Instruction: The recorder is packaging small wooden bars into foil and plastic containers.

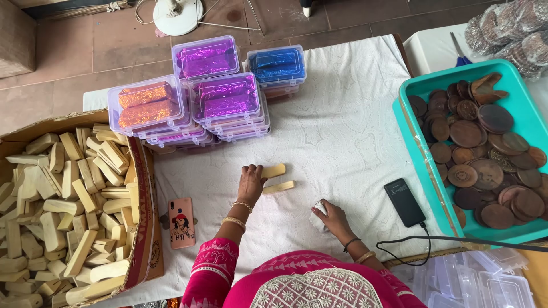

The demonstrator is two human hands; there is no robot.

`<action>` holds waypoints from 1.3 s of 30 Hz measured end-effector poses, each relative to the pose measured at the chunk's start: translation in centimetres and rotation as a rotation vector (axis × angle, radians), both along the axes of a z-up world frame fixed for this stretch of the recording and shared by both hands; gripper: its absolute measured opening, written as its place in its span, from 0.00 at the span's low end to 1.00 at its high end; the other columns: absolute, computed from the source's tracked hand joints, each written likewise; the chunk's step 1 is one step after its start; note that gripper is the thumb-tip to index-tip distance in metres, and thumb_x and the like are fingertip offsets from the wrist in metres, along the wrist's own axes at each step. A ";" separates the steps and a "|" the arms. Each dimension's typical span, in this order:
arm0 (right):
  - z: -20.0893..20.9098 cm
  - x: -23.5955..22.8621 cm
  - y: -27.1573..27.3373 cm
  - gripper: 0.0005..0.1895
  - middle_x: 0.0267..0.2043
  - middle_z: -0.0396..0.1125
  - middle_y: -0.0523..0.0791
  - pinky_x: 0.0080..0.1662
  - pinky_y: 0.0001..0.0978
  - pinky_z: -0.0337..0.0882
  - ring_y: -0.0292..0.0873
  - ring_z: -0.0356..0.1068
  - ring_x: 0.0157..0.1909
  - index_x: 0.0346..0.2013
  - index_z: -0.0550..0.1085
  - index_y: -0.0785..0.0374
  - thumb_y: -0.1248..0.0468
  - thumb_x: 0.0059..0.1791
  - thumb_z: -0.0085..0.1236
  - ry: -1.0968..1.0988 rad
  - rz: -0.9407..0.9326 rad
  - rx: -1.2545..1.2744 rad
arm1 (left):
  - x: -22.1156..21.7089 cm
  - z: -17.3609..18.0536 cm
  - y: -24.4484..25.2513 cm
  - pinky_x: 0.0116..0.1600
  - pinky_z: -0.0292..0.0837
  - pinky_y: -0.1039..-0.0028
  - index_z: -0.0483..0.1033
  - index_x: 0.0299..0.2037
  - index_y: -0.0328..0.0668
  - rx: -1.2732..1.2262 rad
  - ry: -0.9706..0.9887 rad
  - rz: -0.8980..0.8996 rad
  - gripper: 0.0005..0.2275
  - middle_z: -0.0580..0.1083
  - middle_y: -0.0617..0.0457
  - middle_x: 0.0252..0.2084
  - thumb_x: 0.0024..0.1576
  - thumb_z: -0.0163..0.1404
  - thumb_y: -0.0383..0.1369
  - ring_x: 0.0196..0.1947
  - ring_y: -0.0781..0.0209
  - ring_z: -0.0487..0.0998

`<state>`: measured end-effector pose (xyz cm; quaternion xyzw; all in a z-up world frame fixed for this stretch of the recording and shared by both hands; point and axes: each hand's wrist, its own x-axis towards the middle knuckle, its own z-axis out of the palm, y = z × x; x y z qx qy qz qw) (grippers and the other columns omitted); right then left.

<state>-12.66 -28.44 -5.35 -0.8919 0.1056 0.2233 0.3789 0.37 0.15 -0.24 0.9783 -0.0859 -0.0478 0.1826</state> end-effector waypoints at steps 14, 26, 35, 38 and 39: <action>-0.9 -0.1 -0.1 0.39 0.32 0.74 0.51 0.33 0.33 0.72 0.41 0.73 0.27 0.58 0.71 0.70 0.39 0.48 0.56 -0.045 0.007 -0.011 | -2.5 1.3 1.1 0.66 0.69 0.64 0.68 0.56 0.43 -0.244 0.210 -0.165 0.20 0.73 0.51 0.55 0.56 0.60 0.32 0.59 0.50 0.70; -1.2 0.2 -0.3 0.32 0.46 0.71 0.52 0.40 0.37 0.78 0.44 0.75 0.42 0.60 0.65 0.59 0.41 0.51 0.46 0.044 -0.168 0.273 | -5.5 -1.2 0.5 0.64 0.72 0.67 0.68 0.58 0.41 -0.217 0.148 -0.161 0.26 0.74 0.50 0.50 0.48 0.63 0.29 0.53 0.51 0.73; 7.3 2.0 7.0 0.24 0.67 0.57 0.52 0.62 0.46 0.69 0.52 0.61 0.66 0.67 0.61 0.57 0.58 0.55 0.45 -0.544 0.243 0.199 | -8.5 -0.7 -2.4 0.57 0.78 0.70 0.71 0.54 0.36 -0.299 0.046 -0.217 0.24 0.74 0.47 0.46 0.48 0.63 0.28 0.46 0.53 0.74; 7.3 2.2 7.7 0.28 0.67 0.59 0.50 0.65 0.50 0.61 0.54 0.57 0.68 0.68 0.59 0.57 0.59 0.53 0.50 -0.611 0.479 -0.033 | -8.7 -0.8 -2.4 0.57 0.78 0.69 0.71 0.54 0.36 -0.266 0.076 -0.216 0.24 0.74 0.46 0.46 0.47 0.64 0.29 0.47 0.52 0.73; 7.0 2.5 7.7 0.29 0.67 0.59 0.49 0.66 0.52 0.59 0.53 0.57 0.69 0.69 0.59 0.57 0.58 0.53 0.51 -0.645 0.481 -0.100 | -8.6 -0.8 -2.3 0.57 0.78 0.69 0.71 0.55 0.36 -0.274 0.085 -0.176 0.25 0.74 0.47 0.47 0.47 0.64 0.29 0.47 0.53 0.74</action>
